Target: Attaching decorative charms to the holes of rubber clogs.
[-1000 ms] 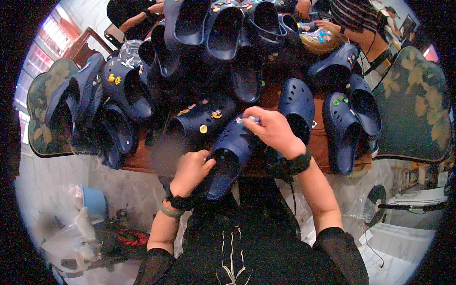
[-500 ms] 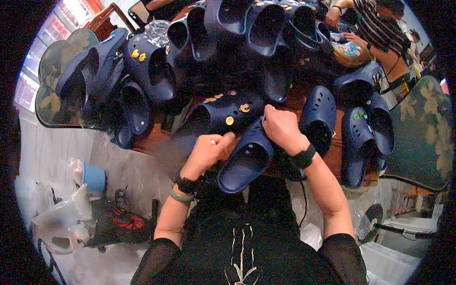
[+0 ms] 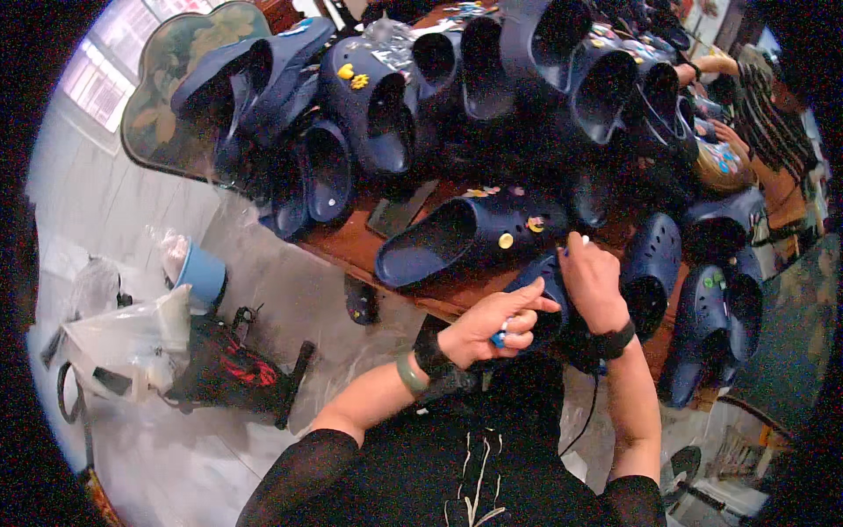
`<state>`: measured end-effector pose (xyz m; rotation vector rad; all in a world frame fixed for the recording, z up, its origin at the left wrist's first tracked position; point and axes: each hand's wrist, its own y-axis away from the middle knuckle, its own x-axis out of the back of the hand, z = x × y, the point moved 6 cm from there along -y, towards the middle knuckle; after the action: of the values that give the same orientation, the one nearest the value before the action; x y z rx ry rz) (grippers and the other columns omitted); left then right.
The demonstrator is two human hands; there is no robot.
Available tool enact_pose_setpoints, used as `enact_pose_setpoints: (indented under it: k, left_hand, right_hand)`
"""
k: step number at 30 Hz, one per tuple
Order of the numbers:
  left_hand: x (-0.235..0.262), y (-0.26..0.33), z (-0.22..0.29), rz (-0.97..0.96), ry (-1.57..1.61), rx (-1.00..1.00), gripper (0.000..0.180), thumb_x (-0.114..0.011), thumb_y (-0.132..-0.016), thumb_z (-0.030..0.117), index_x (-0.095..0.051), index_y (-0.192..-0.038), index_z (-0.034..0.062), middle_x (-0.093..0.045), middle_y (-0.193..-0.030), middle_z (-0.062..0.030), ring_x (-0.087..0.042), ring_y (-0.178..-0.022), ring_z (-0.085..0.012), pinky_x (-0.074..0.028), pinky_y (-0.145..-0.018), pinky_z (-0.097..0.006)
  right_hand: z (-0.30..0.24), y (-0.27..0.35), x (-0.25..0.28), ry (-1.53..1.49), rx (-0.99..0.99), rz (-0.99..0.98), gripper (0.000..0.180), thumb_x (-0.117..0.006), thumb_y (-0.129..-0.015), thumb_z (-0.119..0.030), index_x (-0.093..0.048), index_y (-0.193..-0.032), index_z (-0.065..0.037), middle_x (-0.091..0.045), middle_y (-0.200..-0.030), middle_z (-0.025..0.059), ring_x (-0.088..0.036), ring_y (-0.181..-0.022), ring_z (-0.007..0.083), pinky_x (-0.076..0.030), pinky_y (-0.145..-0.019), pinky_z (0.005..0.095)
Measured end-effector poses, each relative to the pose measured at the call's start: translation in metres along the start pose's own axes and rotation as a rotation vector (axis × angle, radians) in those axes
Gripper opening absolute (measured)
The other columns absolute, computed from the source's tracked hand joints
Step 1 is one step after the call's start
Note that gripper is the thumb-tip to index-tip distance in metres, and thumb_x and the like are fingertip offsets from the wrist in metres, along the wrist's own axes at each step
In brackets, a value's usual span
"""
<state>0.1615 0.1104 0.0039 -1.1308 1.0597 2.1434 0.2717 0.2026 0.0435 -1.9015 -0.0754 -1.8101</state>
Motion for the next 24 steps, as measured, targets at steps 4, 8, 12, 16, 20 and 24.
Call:
enact_pose_setpoints:
  k: [4, 8, 12, 16, 20, 24]
  left_hand:
    - [0.0, 0.0, 0.0, 0.043, -0.084, -0.06, 0.05, -0.045, -0.097, 0.051, -0.053, -0.109, 0.0026, -0.032, -0.05, 0.0063, -0.031, -0.037, -0.0056, -0.021, -0.033, -0.022]
    - [-0.005, -0.002, -0.007, 0.016, -0.005, -0.004, 0.044, -0.045, -0.098, 0.049, -0.053, -0.104, 0.0066, -0.032, -0.05, 0.006, -0.031, -0.037, -0.0065, -0.022, -0.033, -0.022]
    - [-0.002, -0.009, -0.014, 0.011, 0.081, 0.015, 0.037, -0.043, -0.1, 0.046, -0.053, -0.094, 0.0112, -0.031, -0.049, 0.0068, -0.032, -0.039, -0.0072, -0.023, -0.033, -0.022]
    - [-0.001, -0.009, -0.012, 0.002, 0.107, 0.041, 0.037, -0.043, -0.1, 0.046, -0.053, -0.091, 0.0115, -0.03, -0.048, 0.0069, -0.033, -0.039, -0.0076, -0.023, -0.033, -0.022]
    - [0.0, -0.014, -0.005, 0.023, 0.075, 0.026, 0.037, -0.046, -0.099, 0.044, -0.053, -0.089, 0.0098, -0.03, -0.047, 0.007, -0.032, -0.038, -0.0069, -0.024, -0.033, -0.022]
    - [-0.004, -0.027, 0.003, -0.012, 0.067, 0.025, 0.036, -0.05, -0.098, 0.043, -0.051, -0.087, 0.0085, -0.032, -0.047, 0.0069, -0.032, -0.037, -0.0053, -0.022, -0.032, -0.021]
  right_hand:
    - [0.003, 0.0, 0.003, -0.052, 0.057, 0.017, 0.02, -0.065, -0.084, -0.022, -0.052, -0.086, -0.008, -0.061, -0.066, 0.0136, -0.063, -0.059, 0.0324, -0.05, -0.05, 0.0413]
    - [-0.001, 0.003, 0.005, -0.086, 0.046, -0.019, 0.021, -0.066, -0.084, -0.024, -0.053, -0.087, -0.009, -0.062, -0.072, 0.0141, -0.064, -0.065, 0.0325, -0.05, -0.052, 0.0405]
    - [0.002, 0.004, 0.003, -0.131, -0.038, -0.021, 0.026, -0.067, -0.084, -0.027, -0.051, -0.086, -0.007, -0.062, -0.07, 0.0159, -0.063, -0.06, 0.0343, -0.05, -0.049, 0.0424]
    - [0.005, 0.002, -0.002, -0.126, -0.093, -0.062, 0.023, -0.065, -0.084, -0.023, -0.049, -0.087, -0.007, -0.062, -0.071, 0.0169, -0.064, -0.06, 0.0355, -0.051, -0.05, 0.0433]
    - [0.008, 0.001, -0.002, -0.121, -0.077, -0.087, 0.018, -0.063, -0.079, -0.012, -0.049, -0.088, -0.005, -0.062, -0.071, 0.0182, -0.063, -0.062, 0.0375, -0.051, -0.051, 0.0449]
    - [0.024, 0.003, 0.001, -0.179, -0.05, -0.047, 0.018, -0.066, -0.078, -0.011, -0.051, -0.084, -0.004, -0.061, -0.072, 0.0188, -0.062, -0.065, 0.0379, -0.05, -0.055, 0.045]
